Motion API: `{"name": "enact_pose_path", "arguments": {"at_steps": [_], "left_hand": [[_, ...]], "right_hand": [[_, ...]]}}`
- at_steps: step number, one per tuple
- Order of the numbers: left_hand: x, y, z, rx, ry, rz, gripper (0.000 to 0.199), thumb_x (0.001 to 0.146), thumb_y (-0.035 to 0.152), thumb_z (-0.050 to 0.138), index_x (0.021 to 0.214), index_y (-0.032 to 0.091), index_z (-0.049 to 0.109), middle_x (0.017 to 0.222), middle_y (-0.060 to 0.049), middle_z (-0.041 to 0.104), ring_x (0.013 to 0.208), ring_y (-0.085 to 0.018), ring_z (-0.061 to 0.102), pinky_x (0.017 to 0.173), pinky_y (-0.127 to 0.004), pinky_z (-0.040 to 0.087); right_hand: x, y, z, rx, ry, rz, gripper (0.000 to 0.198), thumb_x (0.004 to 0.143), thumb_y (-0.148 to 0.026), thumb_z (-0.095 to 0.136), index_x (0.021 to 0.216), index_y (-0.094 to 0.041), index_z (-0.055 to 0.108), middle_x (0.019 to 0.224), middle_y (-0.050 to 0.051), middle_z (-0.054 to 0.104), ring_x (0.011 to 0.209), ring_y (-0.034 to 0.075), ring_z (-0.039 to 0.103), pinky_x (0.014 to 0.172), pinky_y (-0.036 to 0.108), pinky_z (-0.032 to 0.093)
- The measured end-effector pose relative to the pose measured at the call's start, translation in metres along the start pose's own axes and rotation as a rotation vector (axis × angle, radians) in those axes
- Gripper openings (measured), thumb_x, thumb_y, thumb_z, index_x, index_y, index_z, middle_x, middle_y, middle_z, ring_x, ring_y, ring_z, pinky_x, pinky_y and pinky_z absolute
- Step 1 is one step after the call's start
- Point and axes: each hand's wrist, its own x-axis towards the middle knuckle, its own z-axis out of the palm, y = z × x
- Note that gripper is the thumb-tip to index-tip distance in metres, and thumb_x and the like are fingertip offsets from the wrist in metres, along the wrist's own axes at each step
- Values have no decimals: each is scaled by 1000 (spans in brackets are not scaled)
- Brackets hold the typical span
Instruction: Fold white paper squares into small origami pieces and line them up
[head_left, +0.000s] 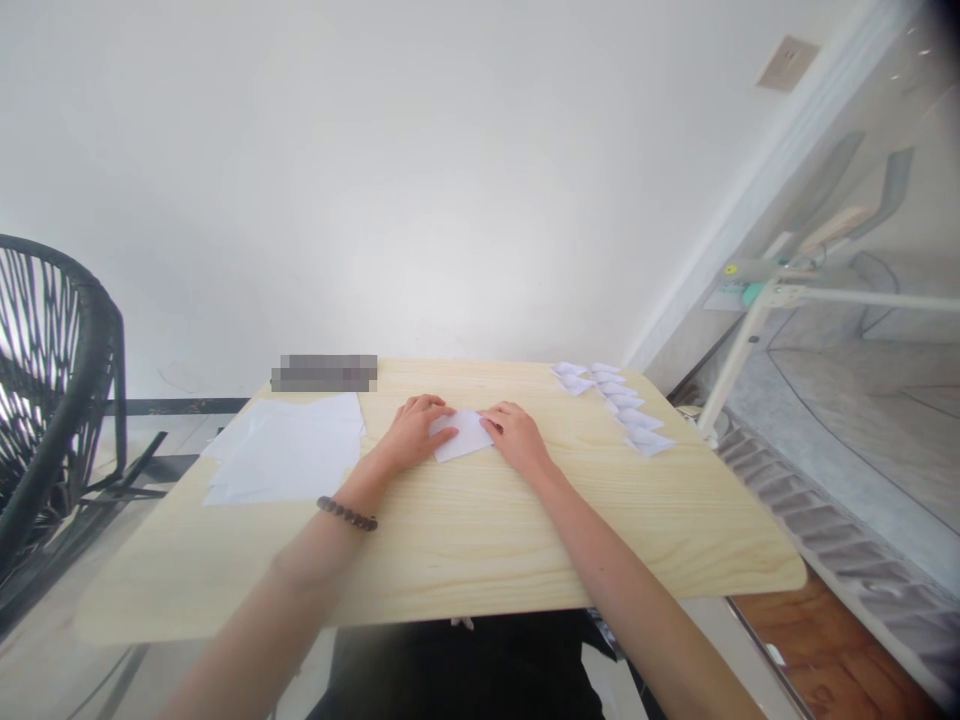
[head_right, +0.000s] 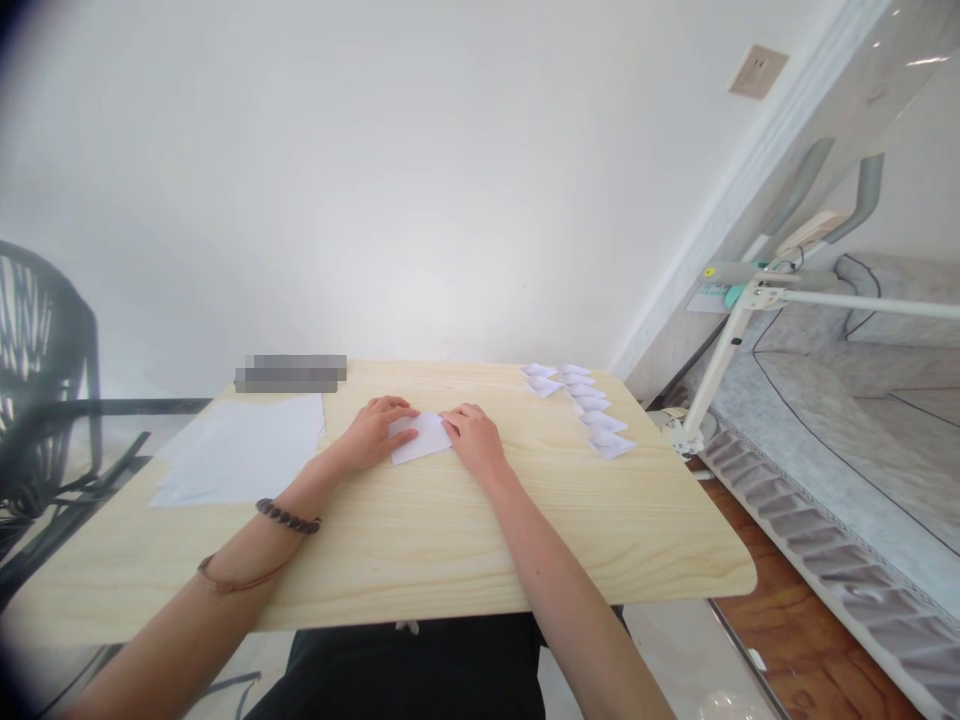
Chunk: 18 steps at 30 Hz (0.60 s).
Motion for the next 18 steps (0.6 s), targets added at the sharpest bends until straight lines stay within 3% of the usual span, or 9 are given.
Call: {"name": "enact_pose_path", "arguments": {"at_steps": [9,14,18], "left_hand": [[0,2,0,-61,41,-55,32,78,41,47,102,25,59,107,-7,50,103,-24,44,92,-42,34],[0,1,1,-42,45,-44,33,79,42,44,101,25,62,107,-8,50,103,-24,44,92,-41,33],[3,0,-1,-46,32,-57,32,79,40,45,98,23,64,94,-7,55,95,-23,47,88,-39,37]], "right_hand": [[-3,-1,-5,53,-77,-235,35,84,-21,42,117,-24,51,106,5,56,97,17,45,87,33,40],[-4,4,-8,132,-98,-261,34,85,-21,42,117,-25,52,109,4,57,99,16,47,89,35,39],[-4,7,-12,154,-107,-257,32,83,-19,43,114,-24,54,108,4,59,99,16,49,89,36,39]]}}
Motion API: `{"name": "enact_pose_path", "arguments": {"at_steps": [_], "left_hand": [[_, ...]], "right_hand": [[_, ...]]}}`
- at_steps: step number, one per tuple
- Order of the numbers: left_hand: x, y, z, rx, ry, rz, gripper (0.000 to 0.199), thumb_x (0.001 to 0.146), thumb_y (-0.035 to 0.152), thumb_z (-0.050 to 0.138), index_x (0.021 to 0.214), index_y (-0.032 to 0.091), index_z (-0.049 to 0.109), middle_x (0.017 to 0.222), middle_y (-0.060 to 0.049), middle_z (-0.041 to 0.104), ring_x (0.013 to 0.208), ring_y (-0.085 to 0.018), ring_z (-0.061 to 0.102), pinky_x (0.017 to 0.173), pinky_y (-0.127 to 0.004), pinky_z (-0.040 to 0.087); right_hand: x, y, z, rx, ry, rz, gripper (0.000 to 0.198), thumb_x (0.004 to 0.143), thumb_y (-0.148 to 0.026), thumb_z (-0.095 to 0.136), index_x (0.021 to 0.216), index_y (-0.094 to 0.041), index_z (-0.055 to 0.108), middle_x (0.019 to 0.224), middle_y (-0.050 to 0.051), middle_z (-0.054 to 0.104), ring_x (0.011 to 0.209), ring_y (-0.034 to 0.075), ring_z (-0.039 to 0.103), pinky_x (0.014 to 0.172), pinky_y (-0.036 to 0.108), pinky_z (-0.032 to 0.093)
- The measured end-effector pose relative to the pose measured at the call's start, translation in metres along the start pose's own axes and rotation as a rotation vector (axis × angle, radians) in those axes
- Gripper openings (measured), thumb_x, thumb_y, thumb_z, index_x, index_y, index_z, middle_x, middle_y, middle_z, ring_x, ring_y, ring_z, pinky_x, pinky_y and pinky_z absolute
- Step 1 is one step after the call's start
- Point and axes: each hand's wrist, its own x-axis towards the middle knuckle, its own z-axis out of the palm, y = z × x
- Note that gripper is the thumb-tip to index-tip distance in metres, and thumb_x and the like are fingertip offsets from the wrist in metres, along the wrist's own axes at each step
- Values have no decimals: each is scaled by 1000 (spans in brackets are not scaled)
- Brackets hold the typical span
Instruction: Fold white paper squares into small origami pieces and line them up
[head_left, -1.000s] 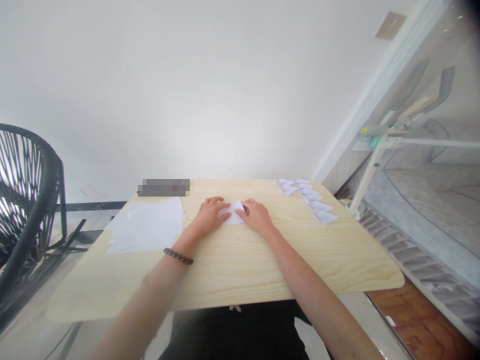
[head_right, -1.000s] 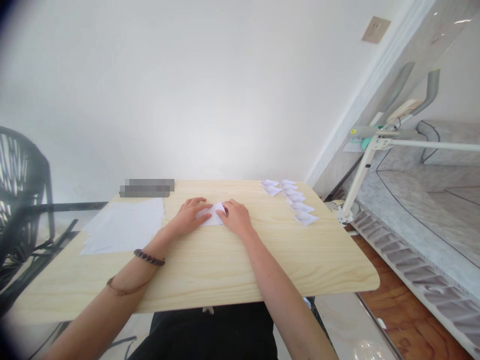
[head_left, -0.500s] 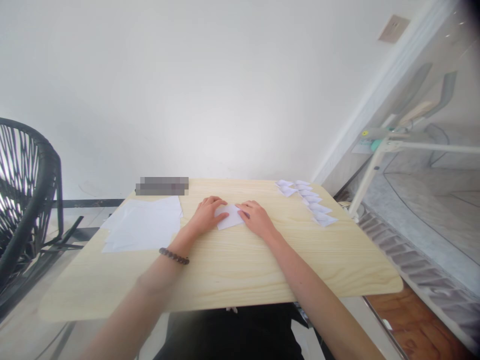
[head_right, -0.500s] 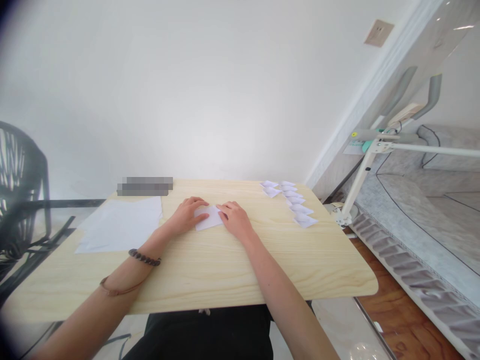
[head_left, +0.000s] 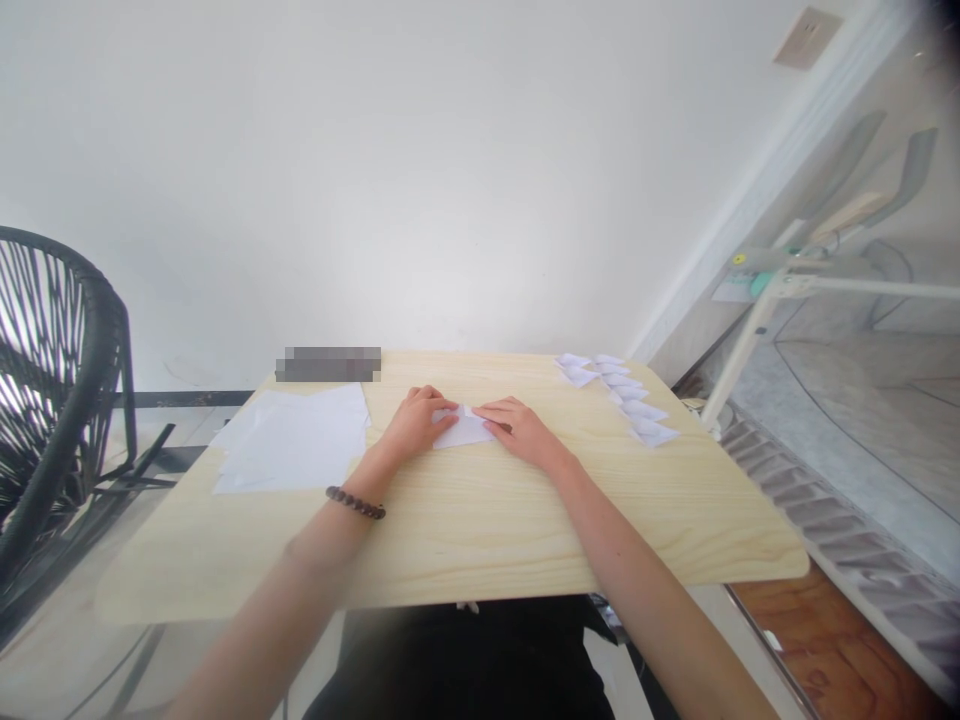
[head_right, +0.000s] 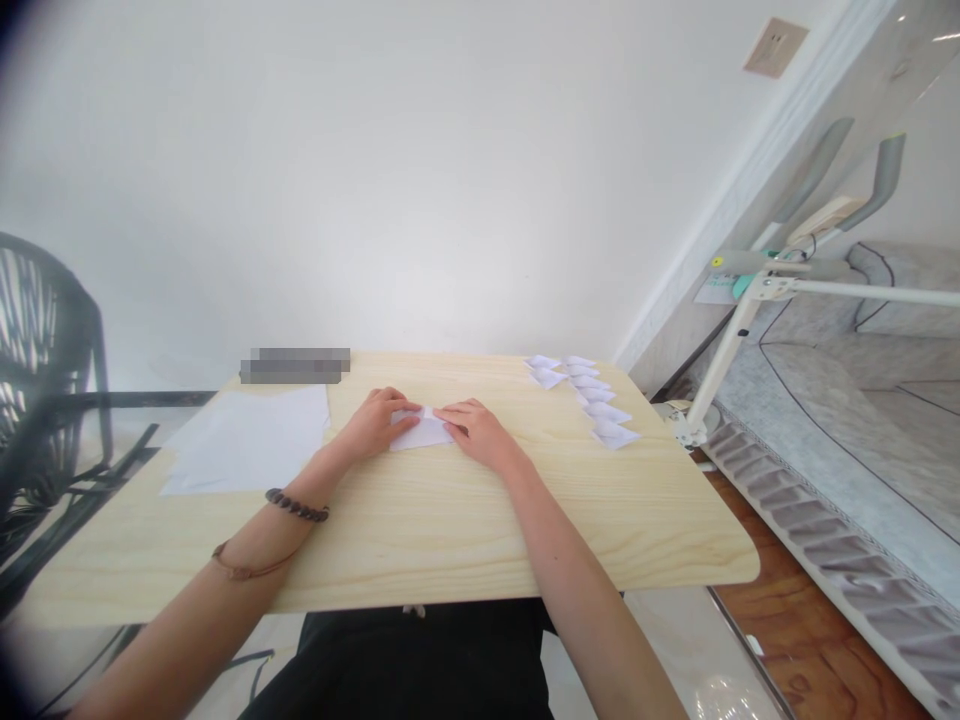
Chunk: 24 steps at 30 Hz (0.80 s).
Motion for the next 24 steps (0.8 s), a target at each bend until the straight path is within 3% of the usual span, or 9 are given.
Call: {"name": "enact_pose_path", "arguments": {"at_steps": [4,9,24], "left_hand": [[1,1,-3,5,-31,-12,30,79,36,45,101,24,62,84,-6,55,88,-21,47,85,-37,37],[-2,3,-3,62,-41,75,33,83,33,39,111,29,56,93,-6,50,90,-20,44,85,-38,35],[-2,6,-6,106,-69,119,32,84,30,39,112,32,55,93,-6,49,89,-20,44,84,-36,35]], "right_hand": [[-2,1,-2,-44,6,8,32,82,-16,43,111,-22,57,107,4,59,99,17,48,89,35,40],[-3,0,0,-97,28,7,33,84,-15,40,112,-21,56,106,5,59,98,17,47,87,34,41],[-2,0,1,-72,-17,-31,41,79,-7,43,113,-26,55,110,-1,60,95,16,49,86,36,41]]}}
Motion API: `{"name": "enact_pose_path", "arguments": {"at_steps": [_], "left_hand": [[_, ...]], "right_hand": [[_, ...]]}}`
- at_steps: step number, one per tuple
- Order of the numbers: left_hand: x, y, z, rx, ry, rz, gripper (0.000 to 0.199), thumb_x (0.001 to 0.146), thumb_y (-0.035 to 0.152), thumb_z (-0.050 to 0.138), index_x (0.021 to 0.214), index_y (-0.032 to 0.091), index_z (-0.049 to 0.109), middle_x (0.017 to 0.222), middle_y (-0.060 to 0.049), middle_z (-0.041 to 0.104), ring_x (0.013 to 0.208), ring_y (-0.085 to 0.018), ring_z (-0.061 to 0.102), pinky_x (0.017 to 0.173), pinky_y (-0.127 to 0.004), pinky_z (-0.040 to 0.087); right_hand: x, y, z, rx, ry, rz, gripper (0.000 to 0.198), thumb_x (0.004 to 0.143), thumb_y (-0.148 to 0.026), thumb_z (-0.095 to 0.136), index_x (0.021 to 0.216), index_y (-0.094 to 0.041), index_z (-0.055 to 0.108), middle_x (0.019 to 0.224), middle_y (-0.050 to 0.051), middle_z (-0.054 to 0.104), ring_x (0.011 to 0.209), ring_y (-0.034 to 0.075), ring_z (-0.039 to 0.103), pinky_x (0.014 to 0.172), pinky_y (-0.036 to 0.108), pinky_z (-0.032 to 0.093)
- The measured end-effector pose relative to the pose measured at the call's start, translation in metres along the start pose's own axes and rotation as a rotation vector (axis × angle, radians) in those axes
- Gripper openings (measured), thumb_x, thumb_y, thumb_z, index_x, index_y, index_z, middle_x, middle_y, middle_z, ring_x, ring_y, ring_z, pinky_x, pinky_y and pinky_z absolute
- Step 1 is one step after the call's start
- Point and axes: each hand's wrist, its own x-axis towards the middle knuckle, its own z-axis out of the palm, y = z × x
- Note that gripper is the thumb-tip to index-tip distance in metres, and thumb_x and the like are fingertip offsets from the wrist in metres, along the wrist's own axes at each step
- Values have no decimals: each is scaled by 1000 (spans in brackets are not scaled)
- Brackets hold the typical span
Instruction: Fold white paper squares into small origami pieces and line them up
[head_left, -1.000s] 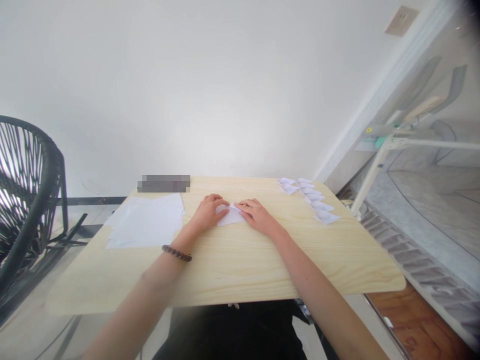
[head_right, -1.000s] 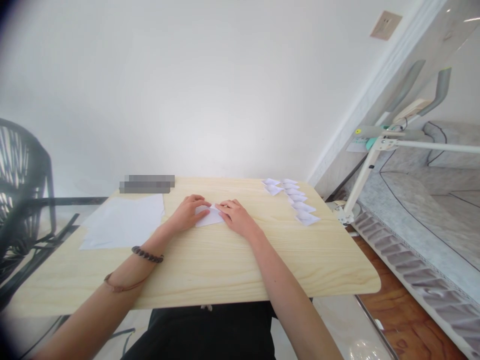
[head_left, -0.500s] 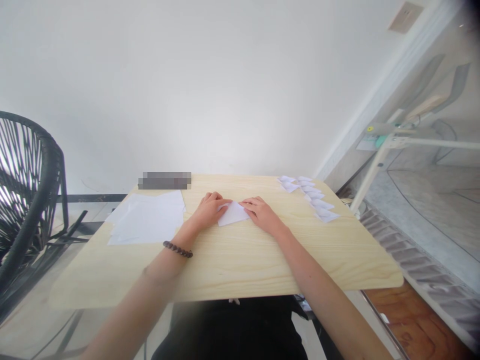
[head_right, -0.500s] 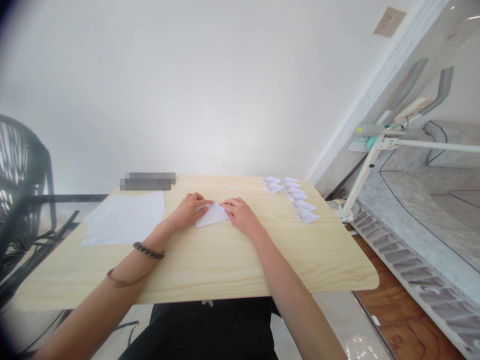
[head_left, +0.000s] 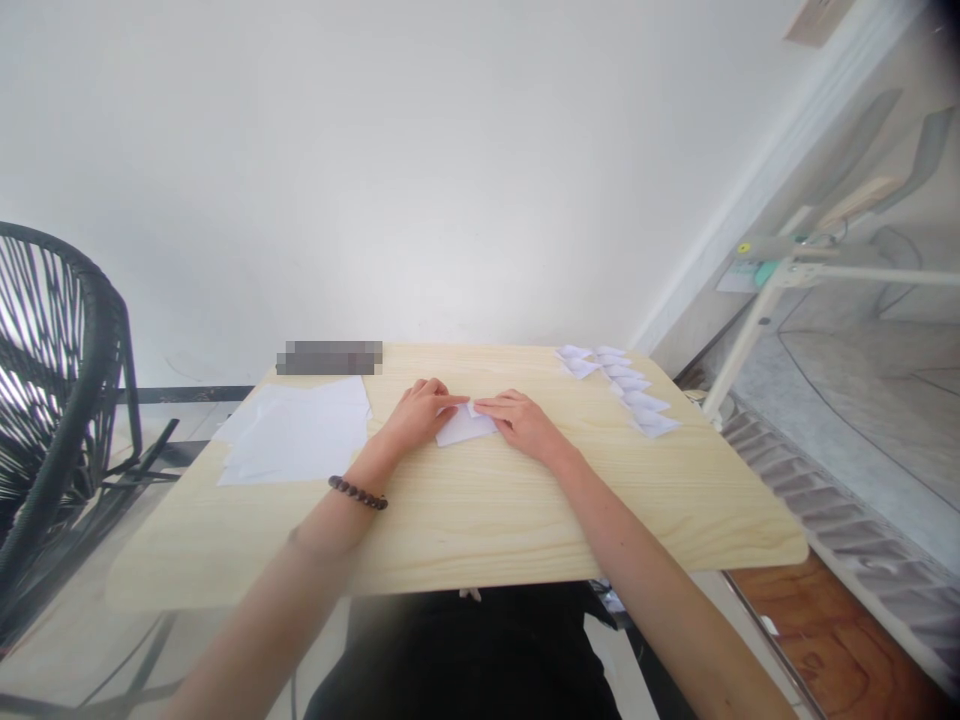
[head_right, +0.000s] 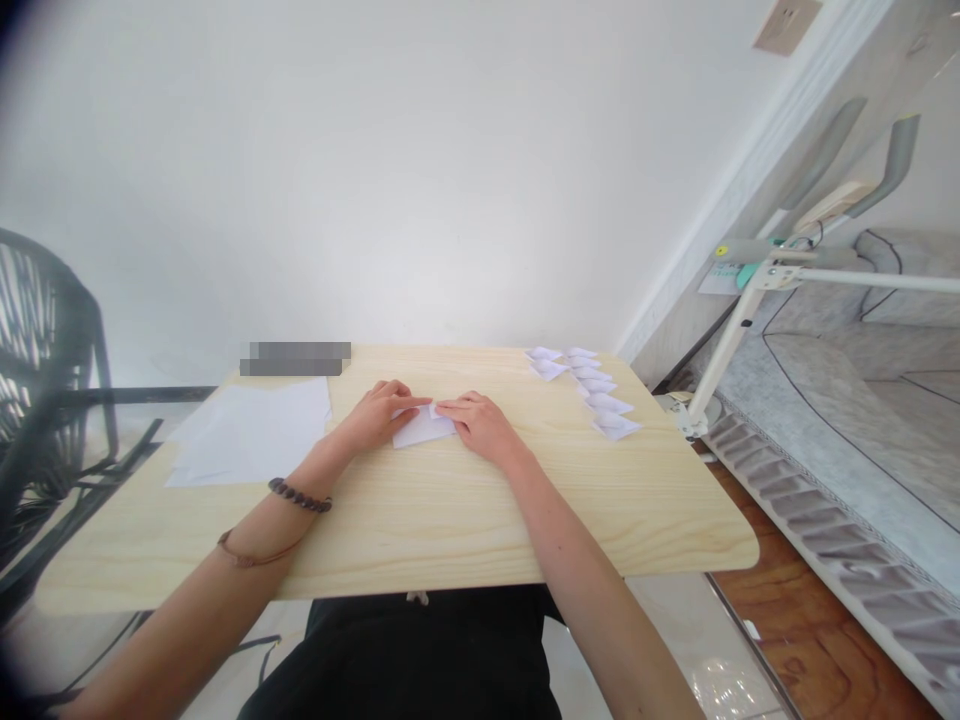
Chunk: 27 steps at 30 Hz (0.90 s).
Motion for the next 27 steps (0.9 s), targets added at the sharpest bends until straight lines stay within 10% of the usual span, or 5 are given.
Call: {"name": "enact_pose_path", "arguments": {"at_steps": [27], "left_hand": [[1,3,-1,70,-29,5,31,84,29,40,110,37,55,93,-5,50,90,-20,44,82,-34,36]], "right_hand": [[-2,2,2,-127,-36,-13,39,78,-10,46,110,-30,57,110,-2,60,104,19,43,84,38,38]]}}
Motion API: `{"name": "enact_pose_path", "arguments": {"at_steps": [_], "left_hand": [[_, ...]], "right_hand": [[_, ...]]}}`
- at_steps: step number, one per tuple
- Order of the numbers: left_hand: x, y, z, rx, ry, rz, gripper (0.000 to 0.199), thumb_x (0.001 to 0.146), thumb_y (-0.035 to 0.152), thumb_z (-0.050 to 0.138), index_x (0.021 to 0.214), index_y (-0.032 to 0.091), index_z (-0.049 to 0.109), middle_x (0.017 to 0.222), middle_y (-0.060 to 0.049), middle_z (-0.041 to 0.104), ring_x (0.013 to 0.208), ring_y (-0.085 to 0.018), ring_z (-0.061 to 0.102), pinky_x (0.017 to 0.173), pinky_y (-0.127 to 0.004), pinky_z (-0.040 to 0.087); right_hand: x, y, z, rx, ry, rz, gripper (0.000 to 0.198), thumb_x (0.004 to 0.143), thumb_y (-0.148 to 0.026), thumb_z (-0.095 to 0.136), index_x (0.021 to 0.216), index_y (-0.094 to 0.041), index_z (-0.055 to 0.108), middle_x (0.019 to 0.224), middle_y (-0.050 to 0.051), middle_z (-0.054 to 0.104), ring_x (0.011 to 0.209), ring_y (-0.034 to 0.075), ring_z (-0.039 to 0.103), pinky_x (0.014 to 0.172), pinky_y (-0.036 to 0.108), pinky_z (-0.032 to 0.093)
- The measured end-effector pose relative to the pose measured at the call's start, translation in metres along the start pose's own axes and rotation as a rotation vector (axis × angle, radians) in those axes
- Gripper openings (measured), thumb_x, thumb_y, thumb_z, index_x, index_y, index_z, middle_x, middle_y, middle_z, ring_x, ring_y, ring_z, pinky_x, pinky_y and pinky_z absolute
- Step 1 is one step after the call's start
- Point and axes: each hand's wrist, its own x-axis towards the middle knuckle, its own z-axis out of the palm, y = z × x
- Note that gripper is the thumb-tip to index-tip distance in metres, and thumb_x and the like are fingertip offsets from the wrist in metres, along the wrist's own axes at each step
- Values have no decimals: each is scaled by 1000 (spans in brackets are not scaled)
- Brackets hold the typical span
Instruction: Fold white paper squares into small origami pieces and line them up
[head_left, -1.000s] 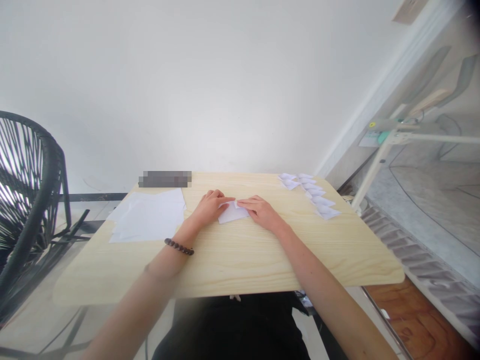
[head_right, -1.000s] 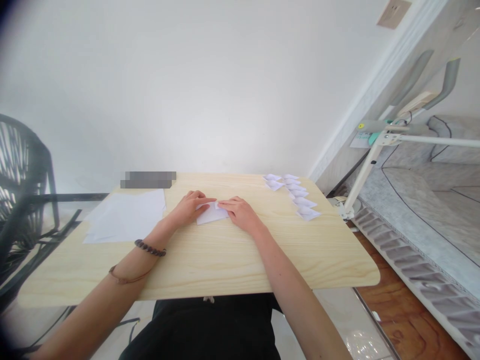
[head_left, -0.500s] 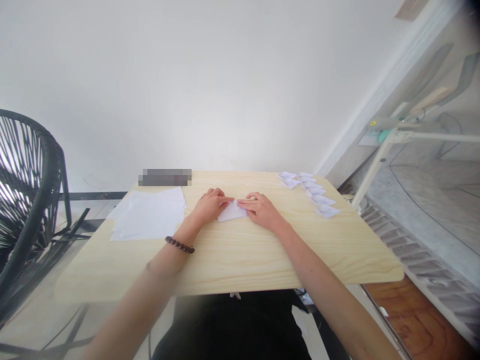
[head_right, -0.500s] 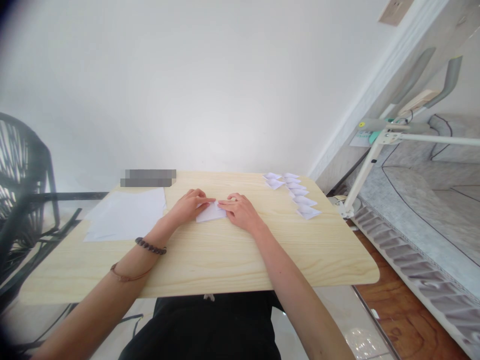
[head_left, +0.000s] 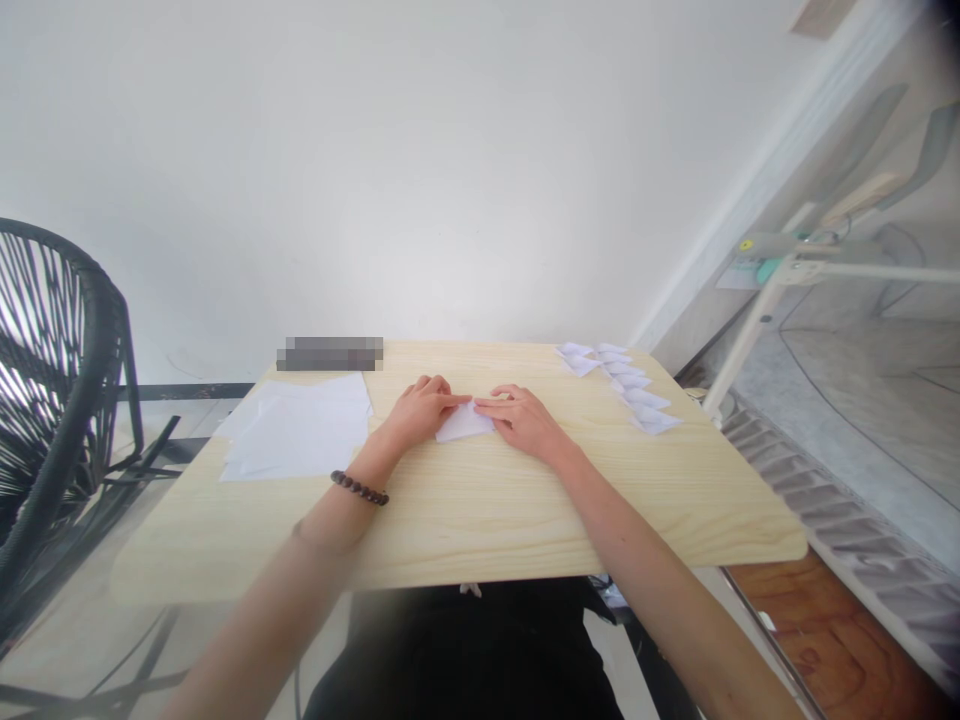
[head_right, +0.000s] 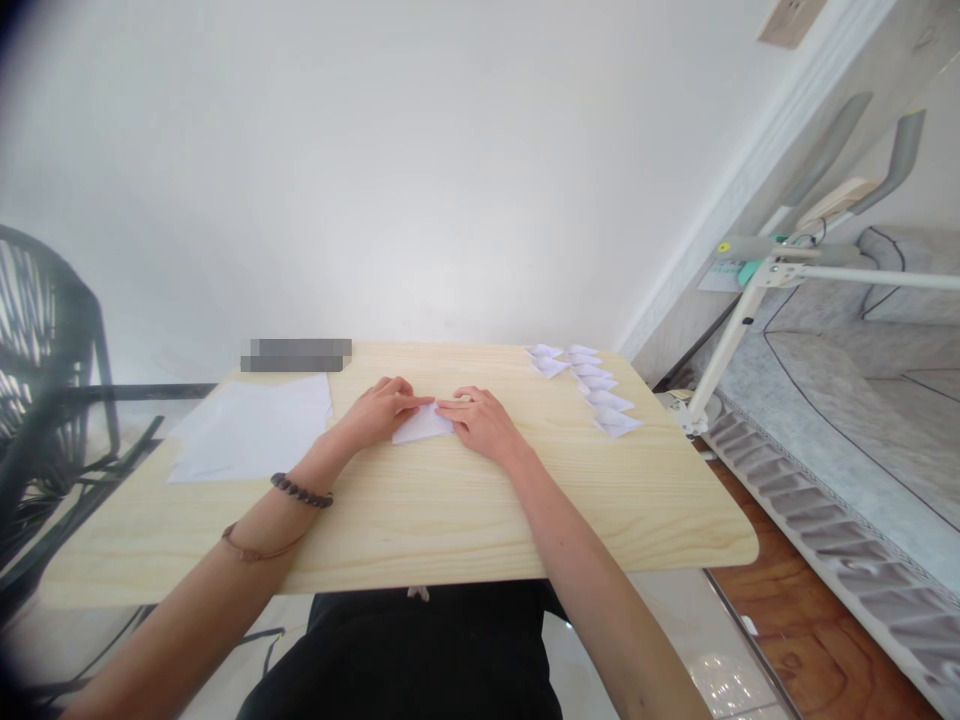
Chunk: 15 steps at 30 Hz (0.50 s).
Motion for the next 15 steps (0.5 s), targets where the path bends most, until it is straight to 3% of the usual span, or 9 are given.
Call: {"name": "enact_pose_path", "arguments": {"at_steps": [7,11,15], "left_hand": [[1,3,1,58,-16,-49,31,85,31,38,109,38,56,95,-5,49,92,-21,43,79,-33,38],[1,9,-2,90,-20,-94,30,85,34,37,108,39,56,95,-5,49,92,-22,43,74,-34,39],[1,14,-4,122,-21,-102,31,85,34,34,108,40,56,95,-4,50,91,-22,44,72,-34,40]], "right_hand": [[0,-4,-5,-67,-29,-45,39,80,-10,44,112,-29,55,110,-1,60,105,19,43,86,37,35],[-3,-7,-9,-119,-45,-60,44,79,-9,43,119,-26,50,101,3,63,102,19,44,87,36,33],[-9,-6,-12,-170,-12,-71,38,78,-11,46,112,-23,56,92,6,62,98,19,46,86,35,33]]}}
